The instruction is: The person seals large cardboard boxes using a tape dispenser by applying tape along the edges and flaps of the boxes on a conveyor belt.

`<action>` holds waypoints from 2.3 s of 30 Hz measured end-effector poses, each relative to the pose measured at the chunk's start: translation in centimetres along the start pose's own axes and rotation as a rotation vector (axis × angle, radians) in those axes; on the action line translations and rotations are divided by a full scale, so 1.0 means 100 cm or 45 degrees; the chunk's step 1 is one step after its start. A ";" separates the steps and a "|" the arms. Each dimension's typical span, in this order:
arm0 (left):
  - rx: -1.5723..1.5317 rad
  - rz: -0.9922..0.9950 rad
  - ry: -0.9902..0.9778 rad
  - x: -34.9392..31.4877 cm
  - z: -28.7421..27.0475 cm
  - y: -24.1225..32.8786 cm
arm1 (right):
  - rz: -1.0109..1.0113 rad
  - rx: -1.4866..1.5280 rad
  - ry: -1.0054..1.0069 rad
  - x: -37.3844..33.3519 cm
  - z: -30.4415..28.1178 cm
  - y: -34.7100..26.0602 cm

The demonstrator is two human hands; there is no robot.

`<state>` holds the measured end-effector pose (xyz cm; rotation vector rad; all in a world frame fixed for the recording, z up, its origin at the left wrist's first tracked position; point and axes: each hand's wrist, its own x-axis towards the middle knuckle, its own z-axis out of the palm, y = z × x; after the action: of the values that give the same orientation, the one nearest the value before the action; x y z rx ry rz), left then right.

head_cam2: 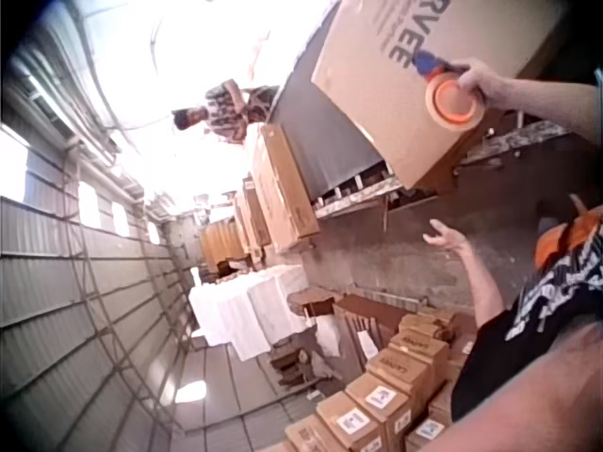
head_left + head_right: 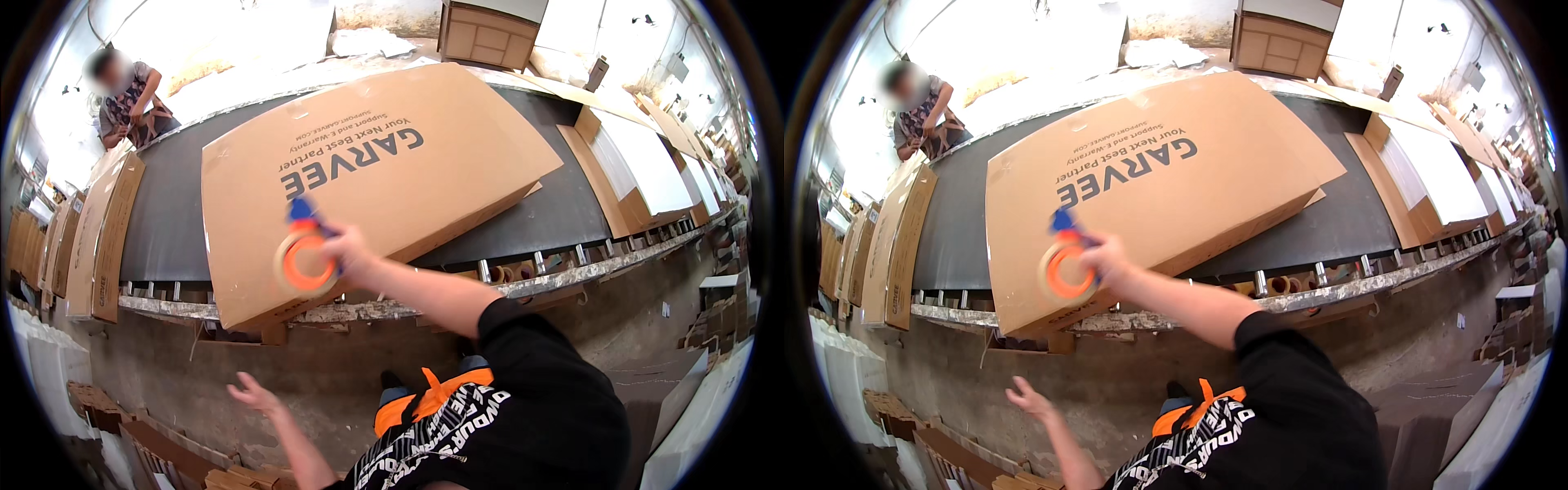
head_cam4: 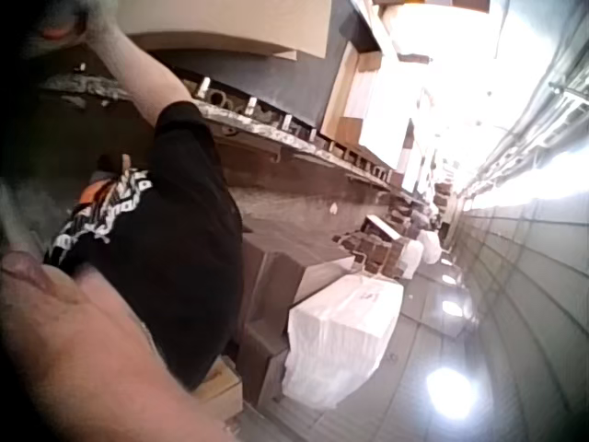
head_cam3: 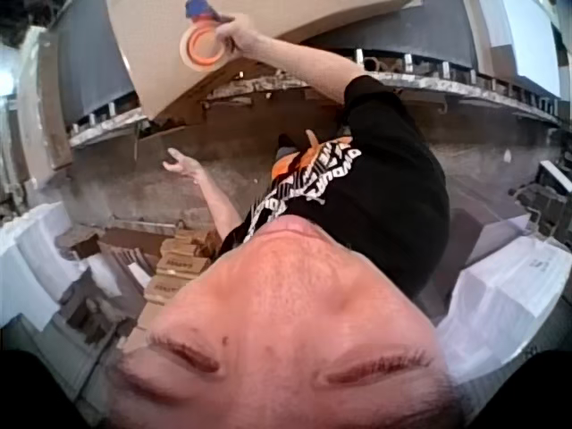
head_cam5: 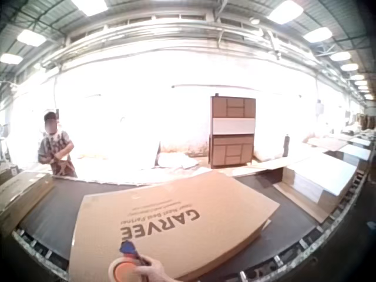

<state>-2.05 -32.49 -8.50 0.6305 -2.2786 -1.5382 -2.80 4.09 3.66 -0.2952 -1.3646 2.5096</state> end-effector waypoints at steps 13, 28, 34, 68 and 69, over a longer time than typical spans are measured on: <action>-0.486 -0.251 0.034 -0.159 0.220 0.180 | -0.162 -1.866 1.436 0.045 -0.399 -0.226; -0.249 -0.165 0.374 -0.171 0.247 0.176 | 0.394 -1.695 1.212 0.008 -0.557 -0.252; -0.355 -0.064 0.172 -0.094 0.259 0.153 | 0.325 -1.336 1.130 -0.056 -0.551 -0.163; 1.136 1.489 -0.817 -0.157 0.209 0.202 | 0.401 -1.899 0.891 0.104 -0.338 -0.225; 1.068 1.519 -0.880 -0.160 0.212 0.203 | 0.353 -1.987 1.047 0.112 -0.376 -0.215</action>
<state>-2.55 -0.88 2.26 -1.1430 -2.7737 -0.1690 1.00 48.54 1.05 -1.5653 -2.4662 0.6056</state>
